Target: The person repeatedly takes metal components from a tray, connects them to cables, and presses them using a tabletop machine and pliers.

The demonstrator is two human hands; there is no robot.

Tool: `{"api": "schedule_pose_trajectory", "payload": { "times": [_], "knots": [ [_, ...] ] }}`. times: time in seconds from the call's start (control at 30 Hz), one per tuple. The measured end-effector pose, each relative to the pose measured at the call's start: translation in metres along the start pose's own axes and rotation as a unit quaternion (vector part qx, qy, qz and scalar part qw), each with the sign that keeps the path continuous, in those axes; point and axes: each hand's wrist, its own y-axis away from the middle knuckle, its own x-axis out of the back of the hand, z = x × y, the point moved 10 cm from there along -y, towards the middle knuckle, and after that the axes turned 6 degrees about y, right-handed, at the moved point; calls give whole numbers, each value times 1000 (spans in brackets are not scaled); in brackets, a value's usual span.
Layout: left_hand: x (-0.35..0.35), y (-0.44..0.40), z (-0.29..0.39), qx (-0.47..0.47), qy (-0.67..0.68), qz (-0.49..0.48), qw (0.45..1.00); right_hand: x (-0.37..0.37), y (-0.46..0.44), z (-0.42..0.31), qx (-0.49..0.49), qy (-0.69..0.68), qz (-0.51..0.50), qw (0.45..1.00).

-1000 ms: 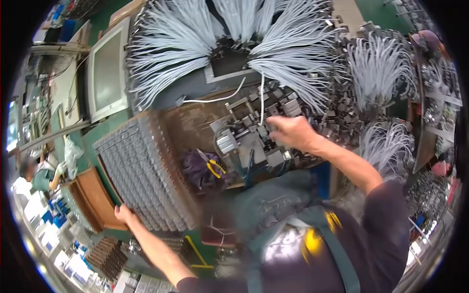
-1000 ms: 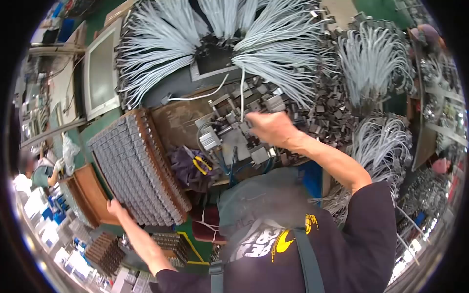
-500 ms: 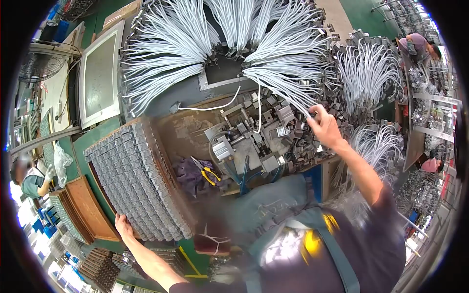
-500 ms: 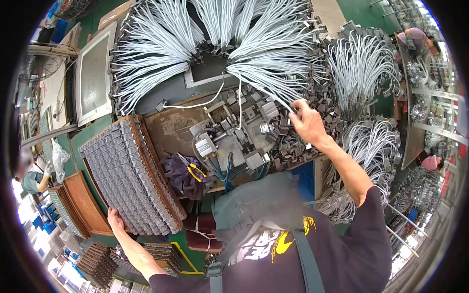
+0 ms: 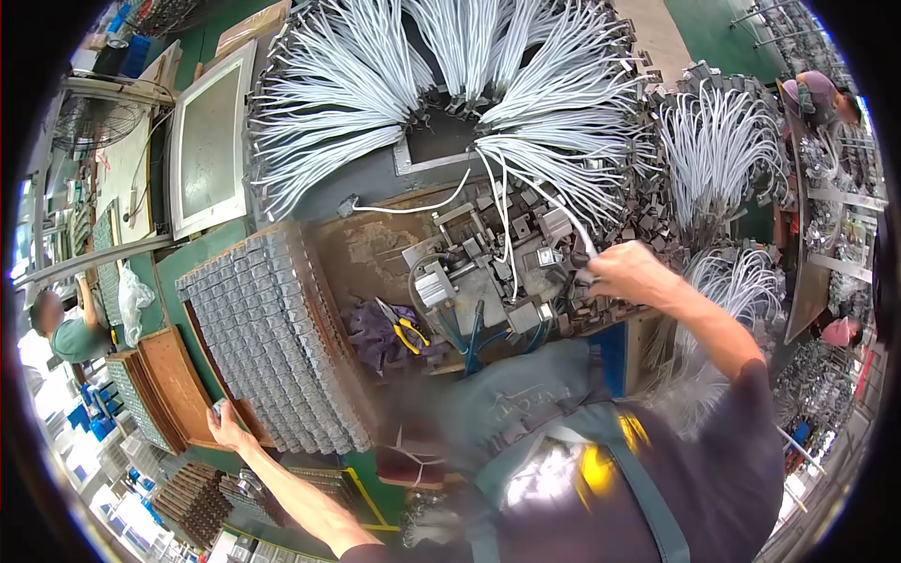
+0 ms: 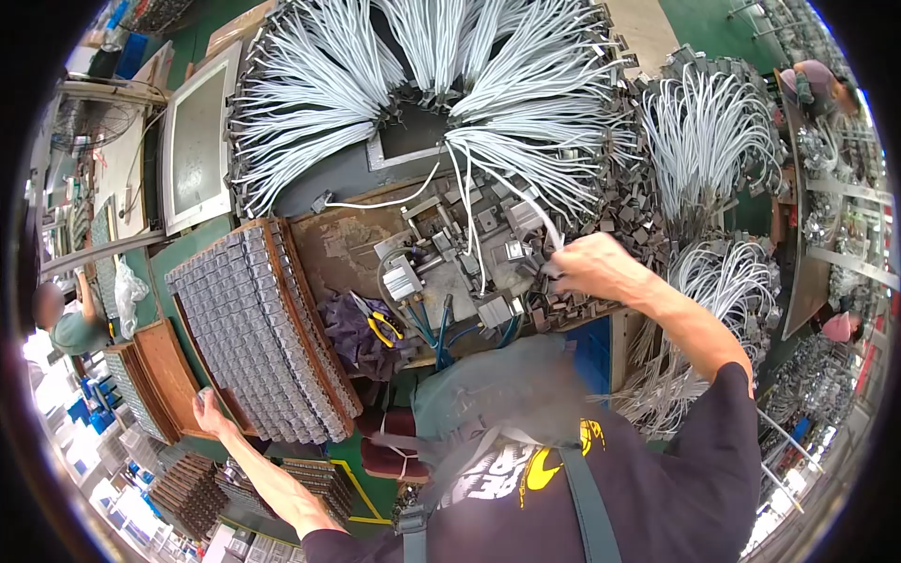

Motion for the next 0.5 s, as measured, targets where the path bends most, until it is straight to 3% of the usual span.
{"api": "schedule_pose_trajectory", "payload": {
  "times": [0.07, 0.1, 0.17, 0.2, 0.23, 0.3, 0.33, 0.37, 0.43, 0.47, 0.5],
  "knots": [
    [-59, 40, 53, -19, 32, -46, 998, 1, 18, 31, -43, 95, 60, 993],
    [-103, 69, 82, -38, 66, -95, 993, 13, 17, 30, -49, 68, 25, 996],
    [-209, 157, 134, -52, 25, -204, 977, 25, 5, 14, -36, -144, -8, 989],
    [-260, 200, 143, -84, 16, -274, 958, 27, -5, 0, -35, -256, -99, 961],
    [-316, 260, 173, -264, -44, -357, 895, 22, -15, -10, 16, -320, -124, 939],
    [-410, 389, 204, -312, -100, -492, 807, 9, -29, -19, 51, -460, -210, 861],
    [-444, 439, 196, -319, -44, -562, 762, -5, -34, -20, 44, -520, -287, 803],
    [-474, 483, 167, -262, -17, -636, 726, -17, -38, -18, 30, -560, -339, 755],
    [-509, 537, 132, -215, 41, -701, 678, -35, -45, -17, 65, -579, -381, 718],
    [-513, 540, 130, -218, 40, -702, 676, -39, -49, -13, 67, -580, -378, 719],
    [-519, 540, 121, -154, 31, -716, 680, -45, -50, -12, 74, -561, -389, 727]
  ]
}}
